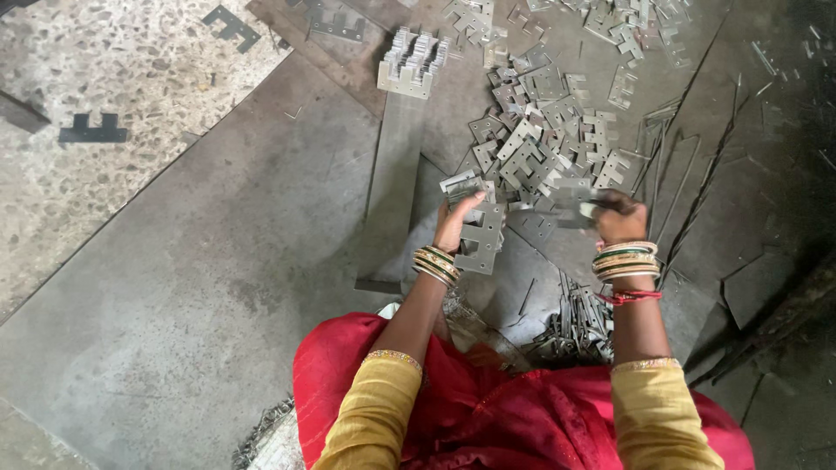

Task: The person sits on the floor and repeatedly picks up small metal brackets from a pile, aligns them, and stacks them into neat piles. The person handles the brackets by hand and places the finished stacks on the floor beside the work area.

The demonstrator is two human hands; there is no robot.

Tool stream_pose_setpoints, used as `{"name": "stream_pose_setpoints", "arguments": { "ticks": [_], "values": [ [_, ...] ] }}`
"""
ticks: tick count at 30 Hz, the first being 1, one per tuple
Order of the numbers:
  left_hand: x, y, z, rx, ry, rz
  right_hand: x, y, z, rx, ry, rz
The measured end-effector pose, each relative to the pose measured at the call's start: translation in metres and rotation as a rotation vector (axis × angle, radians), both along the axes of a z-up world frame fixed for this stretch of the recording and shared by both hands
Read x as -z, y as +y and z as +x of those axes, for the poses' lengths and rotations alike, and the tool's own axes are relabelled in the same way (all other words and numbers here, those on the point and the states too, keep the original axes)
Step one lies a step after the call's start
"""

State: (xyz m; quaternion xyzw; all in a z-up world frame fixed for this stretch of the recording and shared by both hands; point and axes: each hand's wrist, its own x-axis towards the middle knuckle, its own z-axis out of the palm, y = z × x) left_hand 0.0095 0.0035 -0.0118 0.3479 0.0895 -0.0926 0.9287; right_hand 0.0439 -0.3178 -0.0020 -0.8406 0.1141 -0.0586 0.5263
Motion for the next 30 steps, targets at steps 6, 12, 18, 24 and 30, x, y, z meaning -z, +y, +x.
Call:
{"name": "stream_pose_setpoints", "arguments": {
  "ticks": [6, 12, 18, 24, 30],
  "values": [
    [0.024, -0.006, 0.005, -0.089, 0.011, 0.057, -0.086, 0.04, -0.023, -0.076, 0.112, 0.185],
    [0.027, -0.006, 0.008, -0.067, -0.036, 0.139, -0.06, 0.071, -0.008, -0.118, 0.166, 0.038],
    [0.009, -0.007, -0.003, -0.036, 0.063, 0.056, 0.021, 0.065, 0.014, 0.087, 0.369, -0.822],
    [-0.01, -0.004, -0.006, -0.012, 0.127, 0.009, 0.048, 0.05, 0.005, 0.053, 0.451, -0.689],
    [-0.023, 0.0, -0.01, 0.003, 0.082, -0.032, 0.062, 0.038, -0.054, -0.13, 0.411, -0.825]
  ]
}}
